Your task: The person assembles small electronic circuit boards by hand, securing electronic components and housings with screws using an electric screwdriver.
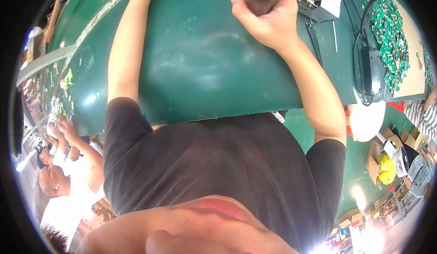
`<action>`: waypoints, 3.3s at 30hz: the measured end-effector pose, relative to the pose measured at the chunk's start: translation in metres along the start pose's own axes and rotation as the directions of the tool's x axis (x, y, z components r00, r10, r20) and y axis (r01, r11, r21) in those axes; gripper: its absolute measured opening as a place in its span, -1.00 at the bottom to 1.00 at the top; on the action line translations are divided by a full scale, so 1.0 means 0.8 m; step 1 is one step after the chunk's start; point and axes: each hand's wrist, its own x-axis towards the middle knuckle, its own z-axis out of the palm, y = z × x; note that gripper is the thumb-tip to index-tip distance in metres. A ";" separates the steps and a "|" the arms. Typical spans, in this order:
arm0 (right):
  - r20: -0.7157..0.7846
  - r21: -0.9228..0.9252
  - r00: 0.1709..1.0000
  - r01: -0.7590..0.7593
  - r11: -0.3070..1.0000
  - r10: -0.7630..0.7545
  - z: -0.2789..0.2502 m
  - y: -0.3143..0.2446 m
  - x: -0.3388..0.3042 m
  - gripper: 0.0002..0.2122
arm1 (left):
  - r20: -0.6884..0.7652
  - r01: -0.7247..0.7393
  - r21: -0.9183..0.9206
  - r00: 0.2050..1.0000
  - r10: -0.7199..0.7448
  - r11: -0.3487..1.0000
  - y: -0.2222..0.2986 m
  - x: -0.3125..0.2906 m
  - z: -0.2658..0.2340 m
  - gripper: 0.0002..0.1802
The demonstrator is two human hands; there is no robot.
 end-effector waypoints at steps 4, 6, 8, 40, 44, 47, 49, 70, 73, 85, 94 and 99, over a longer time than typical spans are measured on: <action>0.024 -0.069 1.000 -0.007 0.998 0.008 -0.005 0.006 -0.004 -0.45 | 0.053 0.004 -0.033 0.999 -0.003 0.999 0.014 0.005 -0.012 -0.85; 0.056 -0.129 0.998 0.039 0.991 -0.032 -0.004 0.000 0.001 -0.53 | 0.015 -0.004 -0.094 1.000 0.005 0.996 0.014 0.004 -0.013 -0.86; 0.084 -0.190 0.994 0.086 0.978 -0.071 -0.005 -0.007 0.004 -0.61 | 0.001 0.001 -0.138 1.000 -0.001 0.990 0.014 0.001 -0.013 -0.86; 0.241 -0.566 0.969 0.098 0.819 0.051 -0.012 -0.012 0.001 -0.49 | 0.256 0.183 -0.920 0.950 0.179 0.348 0.236 0.009 -0.118 -0.25; 0.260 -0.519 0.965 0.143 0.843 -0.004 -0.019 -0.001 0.000 -0.48 | 0.327 0.241 -0.884 0.932 0.159 0.401 0.244 0.015 -0.138 -0.26; 0.262 -0.590 0.965 0.151 0.793 0.010 -0.020 -0.007 0.003 -0.48 | 0.286 0.177 -0.749 0.955 0.071 0.639 0.254 0.023 -0.160 -0.29; 0.274 -0.570 0.961 0.144 0.809 0.022 -0.023 -0.002 0.000 -0.47 | 0.254 0.174 -0.698 0.967 0.013 0.694 0.256 0.025 -0.168 -0.35; 0.258 -0.542 0.927 0.373 0.753 -0.274 -0.019 0.014 0.000 -0.33 | 0.040 -0.088 -0.671 0.987 0.154 0.737 0.235 0.037 -0.159 -0.41; 0.245 -0.552 0.947 0.314 0.773 -0.210 -0.017 0.009 -0.006 -0.32 | -0.002 -0.165 -0.629 0.978 0.211 0.759 0.233 0.037 -0.158 -0.41; 0.146 -0.464 0.932 0.361 0.809 -0.332 -0.017 -0.008 0.010 -0.32 | 0.321 0.103 -0.741 0.922 0.215 0.663 0.240 0.042 -0.166 -0.36; 0.059 -0.243 0.985 0.172 0.955 -0.162 -0.018 -0.012 0.009 -0.47 | 0.335 0.262 -0.413 0.934 -0.122 0.872 0.107 0.097 0.048 -0.59; 0.089 0.013 0.988 -0.129 0.992 0.127 -0.016 -0.031 0.010 -0.52 | 0.362 0.162 -0.360 0.932 -0.022 0.919 0.076 0.153 0.200 -0.49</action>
